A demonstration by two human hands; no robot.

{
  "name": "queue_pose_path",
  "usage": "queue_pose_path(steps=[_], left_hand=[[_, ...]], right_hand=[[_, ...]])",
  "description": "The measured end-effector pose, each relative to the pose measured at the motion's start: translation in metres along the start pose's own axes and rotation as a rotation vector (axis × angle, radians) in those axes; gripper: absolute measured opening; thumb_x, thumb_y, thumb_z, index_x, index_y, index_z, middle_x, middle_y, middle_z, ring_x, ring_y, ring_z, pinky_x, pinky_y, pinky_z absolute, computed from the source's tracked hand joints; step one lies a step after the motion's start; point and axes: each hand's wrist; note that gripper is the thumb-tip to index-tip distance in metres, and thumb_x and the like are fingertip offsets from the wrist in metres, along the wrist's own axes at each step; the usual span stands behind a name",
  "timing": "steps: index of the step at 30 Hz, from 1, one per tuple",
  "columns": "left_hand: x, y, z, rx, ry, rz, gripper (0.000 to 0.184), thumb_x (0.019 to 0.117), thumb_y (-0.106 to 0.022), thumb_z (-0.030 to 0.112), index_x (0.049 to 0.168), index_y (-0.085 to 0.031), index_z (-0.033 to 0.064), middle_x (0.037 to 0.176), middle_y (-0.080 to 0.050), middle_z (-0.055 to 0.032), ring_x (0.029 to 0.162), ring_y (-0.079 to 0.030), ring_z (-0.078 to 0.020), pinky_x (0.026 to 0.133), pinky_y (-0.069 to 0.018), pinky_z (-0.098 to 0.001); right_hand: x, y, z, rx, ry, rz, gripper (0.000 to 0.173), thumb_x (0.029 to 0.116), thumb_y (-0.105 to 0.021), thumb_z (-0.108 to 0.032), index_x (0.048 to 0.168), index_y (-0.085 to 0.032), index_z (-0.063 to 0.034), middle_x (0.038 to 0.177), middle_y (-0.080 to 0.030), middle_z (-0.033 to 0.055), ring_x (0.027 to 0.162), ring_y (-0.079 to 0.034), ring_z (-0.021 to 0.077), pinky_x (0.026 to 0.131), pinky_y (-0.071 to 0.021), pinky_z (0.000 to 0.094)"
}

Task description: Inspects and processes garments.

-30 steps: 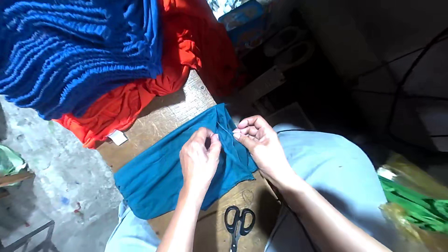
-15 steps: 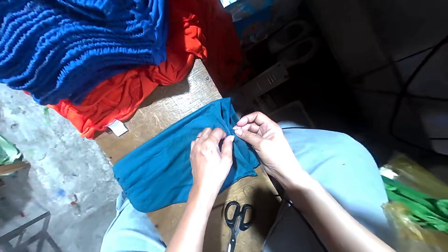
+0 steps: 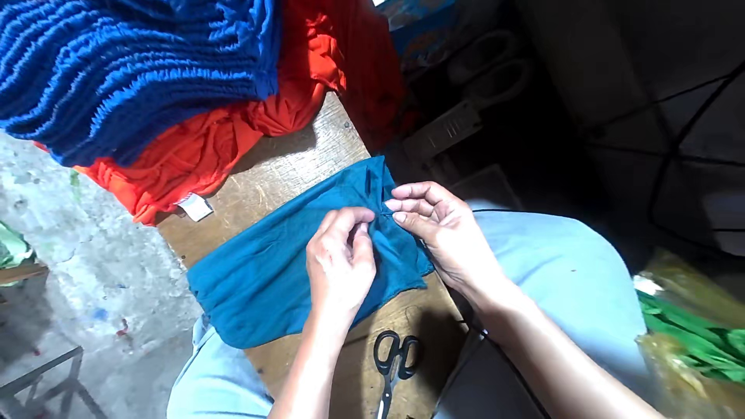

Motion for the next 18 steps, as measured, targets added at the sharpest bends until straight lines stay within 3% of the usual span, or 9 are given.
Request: queue_pose_path(steps=[2, 5, 9, 11, 13, 16, 18], left_hand=[[0.006, -0.001, 0.001, -0.072, 0.050, -0.063, 0.019, 0.1004, -0.056, 0.005, 0.111, -0.071, 0.0071, 0.103, -0.069, -0.0064, 0.073, -0.066, -0.0081, 0.063, -0.0559, -0.0234], [0.013, 0.001, -0.001, -0.113, 0.126, -0.141, 0.021, 0.1029, -0.055, 0.008, 0.116, -0.071, 0.0070, 0.110, -0.070, -0.0073, 0.078, -0.068, -0.0099, 0.068, -0.0566, -0.0262], [0.013, 0.002, -0.004, -0.185, 0.108, -0.095, 0.027, 0.1039, -0.056, 0.014, 0.129, -0.063, 0.0075, 0.108, -0.068, -0.0063, 0.076, -0.065, -0.0091, 0.065, -0.0557, -0.0245], [0.014, 0.002, -0.003, -0.201, 0.074, -0.059, 0.033, 0.1023, -0.061, 0.018, 0.134, -0.057, 0.0081, 0.102, -0.066, -0.0057, 0.075, -0.064, -0.0078, 0.063, -0.0548, -0.0217], [0.019, 0.000, -0.001, -0.155, 0.036, -0.075, 0.042, 0.0980, -0.067, 0.014, 0.137, -0.054, 0.0080, 0.095, -0.066, -0.0059, 0.074, -0.063, -0.0086, 0.064, -0.0519, -0.0219], [0.030, -0.008, -0.006, -0.007, -0.091, -0.102, 0.039, 0.0927, -0.067, 0.003, 0.131, -0.061, 0.0060, 0.086, -0.065, -0.0072, 0.069, -0.060, -0.0131, 0.065, -0.0512, -0.0274], [0.032, -0.010, -0.011, 0.063, -0.167, -0.082, 0.027, 0.0931, -0.065, 0.001, 0.119, -0.068, 0.0063, 0.085, -0.061, -0.0071, 0.069, -0.057, -0.0150, 0.063, -0.0483, -0.0293]], right_hand=[[0.002, -0.002, 0.000, 0.023, 0.005, 0.000, 0.039, 0.0910, -0.062, 0.008, 0.128, -0.058, -0.0052, 0.114, -0.069, 0.0016, 0.081, -0.066, 0.0005, 0.072, -0.0548, 0.0153], [-0.004, -0.005, -0.008, 0.081, -0.069, -0.023, 0.048, 0.0939, -0.062, 0.006, 0.137, -0.051, -0.0102, 0.115, -0.069, -0.0011, 0.087, -0.067, 0.0007, 0.077, -0.0553, 0.0164], [-0.002, -0.014, -0.006, 0.143, -0.105, 0.063, 0.042, 0.0927, -0.064, 0.006, 0.130, -0.053, -0.0086, 0.111, -0.067, 0.0023, 0.081, -0.067, 0.0043, 0.072, -0.0554, 0.0183], [-0.005, -0.017, -0.006, 0.031, -0.103, 0.079, 0.037, 0.0936, -0.067, 0.001, 0.126, -0.052, -0.0095, 0.108, -0.065, 0.0026, 0.076, -0.065, 0.0048, 0.069, -0.0554, 0.0195], [-0.011, -0.018, -0.008, -0.156, -0.089, 0.062, 0.037, 0.0958, -0.067, -0.003, 0.127, -0.048, -0.0114, 0.099, -0.066, 0.0011, 0.065, -0.059, 0.0035, 0.059, -0.0503, 0.0191], [-0.012, -0.020, -0.004, -0.375, 0.039, 0.093, 0.039, 0.0953, -0.067, -0.003, 0.129, -0.048, -0.0080, 0.090, -0.066, 0.0015, 0.057, -0.053, 0.0040, 0.051, -0.0430, 0.0196], [-0.010, -0.022, 0.001, -0.469, 0.159, 0.144, 0.038, 0.0938, -0.068, -0.003, 0.127, -0.050, -0.0060, 0.093, -0.065, 0.0029, 0.063, -0.057, 0.0048, 0.055, -0.0465, 0.0199]])
Point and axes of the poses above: each hand's wrist, its own x-axis towards the middle knuckle, its own y-axis out of the back of the hand, z = x × y
